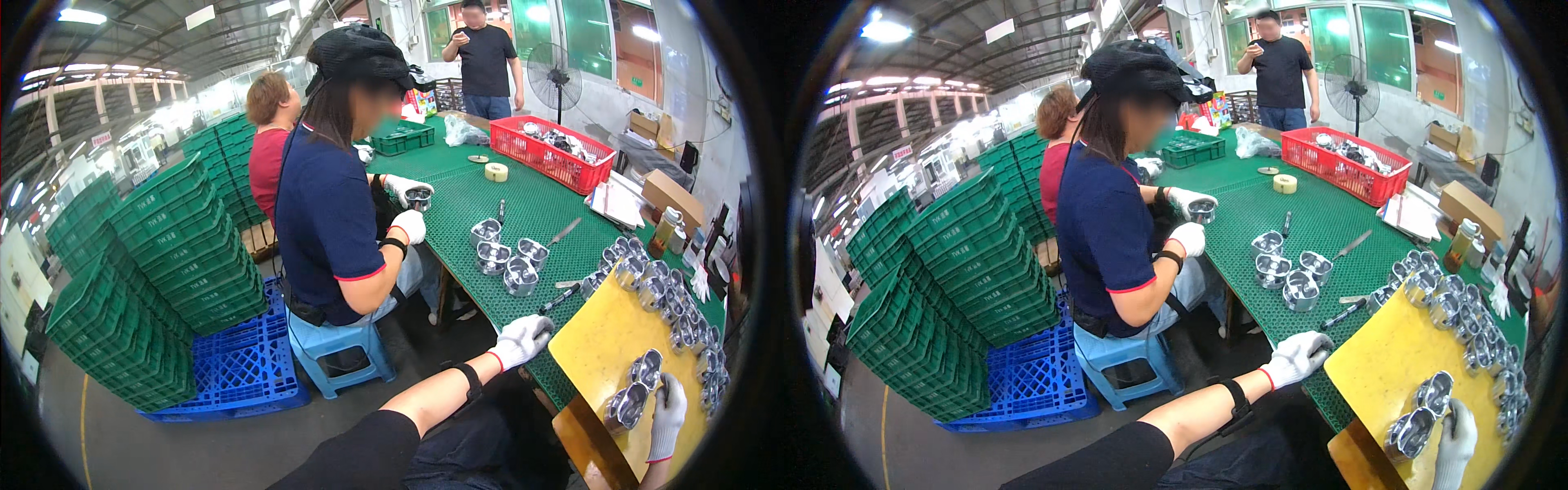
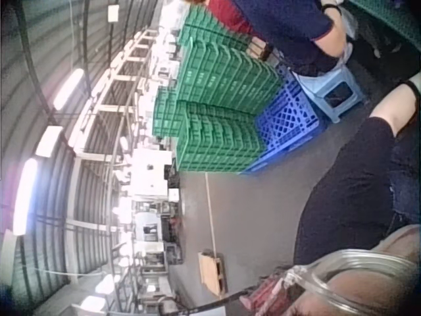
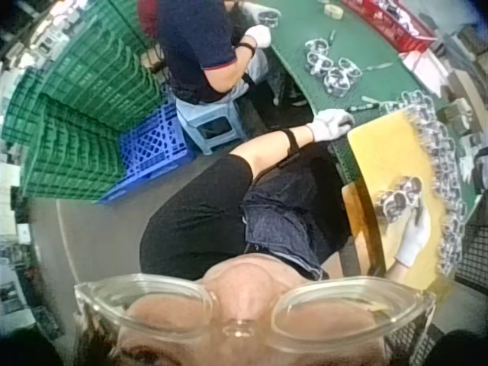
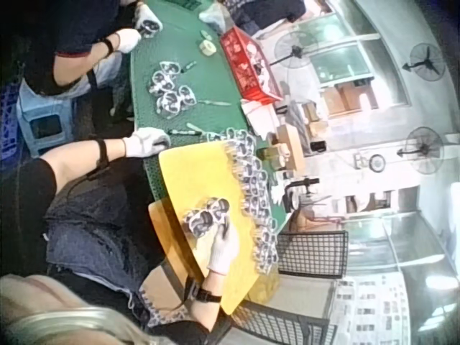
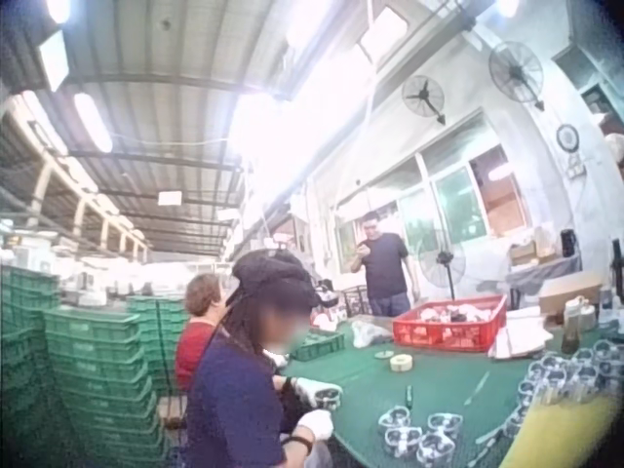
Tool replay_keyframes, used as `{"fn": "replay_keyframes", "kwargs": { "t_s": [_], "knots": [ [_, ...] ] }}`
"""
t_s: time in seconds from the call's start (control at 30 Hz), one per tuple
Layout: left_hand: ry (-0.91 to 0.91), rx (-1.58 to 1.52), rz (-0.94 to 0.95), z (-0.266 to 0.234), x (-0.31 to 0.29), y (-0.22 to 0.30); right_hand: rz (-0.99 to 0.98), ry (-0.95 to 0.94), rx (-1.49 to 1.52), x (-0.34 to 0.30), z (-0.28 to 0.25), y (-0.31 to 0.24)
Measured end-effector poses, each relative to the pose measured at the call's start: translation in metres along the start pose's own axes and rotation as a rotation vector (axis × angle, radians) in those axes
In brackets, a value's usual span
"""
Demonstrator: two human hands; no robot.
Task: Manually installing or adjusting piston rings on a metal engine piston at an assembly station.
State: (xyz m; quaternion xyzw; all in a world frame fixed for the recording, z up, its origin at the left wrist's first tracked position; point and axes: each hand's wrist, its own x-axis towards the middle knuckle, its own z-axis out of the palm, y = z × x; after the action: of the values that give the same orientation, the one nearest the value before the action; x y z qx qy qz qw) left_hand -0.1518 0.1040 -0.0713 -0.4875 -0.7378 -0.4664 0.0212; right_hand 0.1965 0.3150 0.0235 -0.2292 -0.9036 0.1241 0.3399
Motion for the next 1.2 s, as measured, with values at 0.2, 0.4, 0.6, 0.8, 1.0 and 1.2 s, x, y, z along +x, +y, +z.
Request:
{"fn": "replay_keyframes", "kwargs": {
  "t_s": [0.2,0.4,0.6,0.8,1.0,1.2],
  "knots": [
    [-0.003,0.004,-0.01,0.001,-0.003,0.0,0.046,-0.028,-0.063,-0.024,-0.009,0.006],
    [-0.015,-0.005,-0.006,0.003,-0.001,0.001,0.122,-0.01,-0.051,-0.038,-0.01,0.021],
    [-0.004,0.006,0.004,0.002,-0.002,-0.005,0.112,-0.032,-0.164,-0.048,-0.015,0.017],
    [0.027,0.003,0.023,-0.007,-0.007,-0.012,0.208,-0.036,0.034,-0.061,-0.009,-0.01],
    [0.016,0.118,0.155,-0.012,0.011,0.026,0.223,-0.096,0.252,-0.065,-0.011,-0.068],
    [0.004,-0.583,-0.24,-0.054,-0.043,0.038,0.15,-0.259,0.004,-0.036,0.023,-0.094]
  ]
}}
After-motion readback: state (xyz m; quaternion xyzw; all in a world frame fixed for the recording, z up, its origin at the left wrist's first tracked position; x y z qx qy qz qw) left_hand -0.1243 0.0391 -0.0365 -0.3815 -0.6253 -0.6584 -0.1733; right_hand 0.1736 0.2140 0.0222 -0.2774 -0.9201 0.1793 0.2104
